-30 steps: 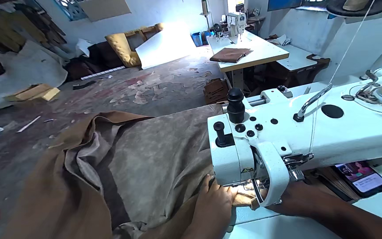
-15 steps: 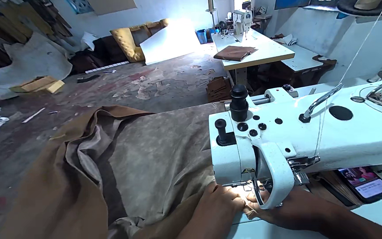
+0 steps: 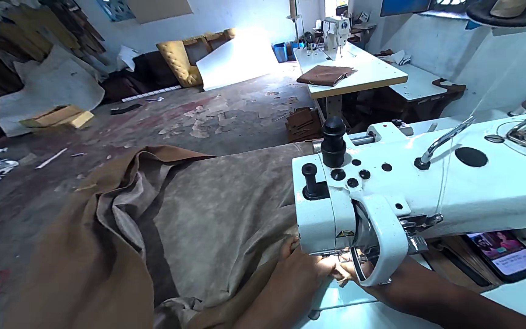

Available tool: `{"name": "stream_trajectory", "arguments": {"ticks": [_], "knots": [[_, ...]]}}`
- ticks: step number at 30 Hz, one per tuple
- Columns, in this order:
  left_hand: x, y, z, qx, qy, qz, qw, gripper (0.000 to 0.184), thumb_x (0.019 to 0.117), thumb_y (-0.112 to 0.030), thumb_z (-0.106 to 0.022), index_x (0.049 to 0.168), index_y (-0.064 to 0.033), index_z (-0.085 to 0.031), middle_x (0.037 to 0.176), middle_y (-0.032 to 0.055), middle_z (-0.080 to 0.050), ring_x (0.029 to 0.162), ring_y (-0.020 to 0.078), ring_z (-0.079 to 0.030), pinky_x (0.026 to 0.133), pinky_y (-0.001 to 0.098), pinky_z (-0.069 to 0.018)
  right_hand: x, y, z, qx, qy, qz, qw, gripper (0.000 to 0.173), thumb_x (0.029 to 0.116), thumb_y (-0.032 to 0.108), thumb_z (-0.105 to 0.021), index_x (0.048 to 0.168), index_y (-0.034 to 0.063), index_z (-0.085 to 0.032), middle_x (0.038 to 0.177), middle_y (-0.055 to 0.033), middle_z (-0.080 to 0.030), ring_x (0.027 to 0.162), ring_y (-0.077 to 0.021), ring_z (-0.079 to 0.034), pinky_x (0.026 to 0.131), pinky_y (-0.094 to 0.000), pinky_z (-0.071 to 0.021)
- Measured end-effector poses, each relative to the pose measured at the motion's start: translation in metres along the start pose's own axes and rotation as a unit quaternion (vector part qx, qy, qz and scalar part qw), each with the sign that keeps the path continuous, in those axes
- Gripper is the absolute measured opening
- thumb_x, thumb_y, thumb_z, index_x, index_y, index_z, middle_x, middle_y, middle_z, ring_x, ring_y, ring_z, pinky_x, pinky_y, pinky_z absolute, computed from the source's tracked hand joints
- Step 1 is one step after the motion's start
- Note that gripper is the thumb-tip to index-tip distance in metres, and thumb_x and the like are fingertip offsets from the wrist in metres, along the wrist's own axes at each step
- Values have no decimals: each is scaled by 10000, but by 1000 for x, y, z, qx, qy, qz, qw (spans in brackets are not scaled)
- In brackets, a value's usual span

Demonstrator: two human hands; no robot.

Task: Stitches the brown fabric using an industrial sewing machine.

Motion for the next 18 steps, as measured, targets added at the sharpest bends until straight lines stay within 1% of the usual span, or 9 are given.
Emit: {"name": "stream_trajectory", "arguments": {"ticks": [1, 3, 5, 6, 8, 10, 13, 15, 18], "knots": [[0, 1, 1, -16, -4, -3, 1000, 155, 924, -180, -643, 1015, -218, -763, 919, 37, -718, 965, 288, -704, 932, 626, -489, 0, 0, 4, -5, 1, -1, 1000, 199, 993, 183, -571, 1029, 104, -749, 929, -72, -741, 922, -224, -727, 834, -377, -590], [-2, -1, 2, -25, -27, -14, 999, 133, 948, -249, -623, 971, -231, -752, 887, 5, -711, 923, 250, -703, 905, 581, -499, -1, 1, 12, -27, -15, 11, 999, 177, 978, 168, -577, 1009, 116, -743, 907, -65, -730, 906, -222, -724, 817, -367, -596], [-3, -5, 2, -23, -22, -26, 999, 152, 955, -228, -622, 996, -242, -768, 925, -12, -731, 925, 231, -710, 893, 557, -513, -1, 2, 19, -25, -14, 18, 999, 144, 962, 155, -597, 979, 126, -737, 891, -59, -720, 887, -219, -720, 785, -361, -600], [-4, -7, 2, -20, -12, -30, 999, 160, 943, -201, -630, 988, -243, -778, 939, -18, -737, 934, 227, -708, 896, 548, -510, 0, 2, 21, -3, 7, 16, 1000, 142, 967, 144, -601, 977, 120, -740, 899, -65, -719, 890, -230, -718, 783, -376, -600], [-4, -11, 0, -14, 10, -42, 999, 176, 929, -168, -634, 962, -249, -787, 939, -34, -730, 969, 221, -693, 917, 535, -493, 2, 2, 19, 49, 56, 13, 997, 179, 991, 141, -587, 1016, 119, -762, 968, -65, -741, 943, -239, -720, 836, -402, -594], [-5, -13, -1, -5, 17, -59, 998, 186, 924, -150, -630, 950, -251, -784, 930, -43, -725, 987, 218, -684, 915, 518, -487, 2, 2, 16, 72, 81, 23, 994, 201, 1007, 157, -574, 1047, 123, -768, 1020, -56, -751, 984, -233, -719, 874, -397, -583], [-6, -16, 0, 32, -10, -67, 997, 179, 920, -168, -632, 943, -275, -773, 957, -76, -728, 995, 185, -687, 880, 471, -504, 2, 3, 14, 58, 62, 45, 995, 195, 1002, 180, -579, 1035, 130, -764, 1011, -44, -752, 972, -217, -718, 863, -379, -582], [-6, -15, 0, 71, -25, -43, 996, 189, 897, -169, -658, 941, -301, -786, 964, -96, -743, 984, 169, -693, 857, 448, -511, 1, 3, 11, 35, 40, 41, 998, 206, 1012, 198, -563, 1049, 140, -756, 1020, -41, -747, 981, -206, -714, 866, -365, -579], [-4, -13, 1, 115, -38, -10, 993, 189, 856, -158, -699, 942, -294, -798, 949, -79, -750, 950, 181, -708, 857, 453, -536, -1, 4, 11, -15, -1, 29, 999, 193, 997, 162, -562, 1052, 125, -744, 990, -60, -739, 960, -216, -715, 853, -353, -583]]}}
Point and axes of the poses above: each hand's wrist, its own x-axis towards the middle knuckle, its own z-axis out of the back of the hand, y = z × x, the point moved 7 cm from there along x, towards the middle knuckle
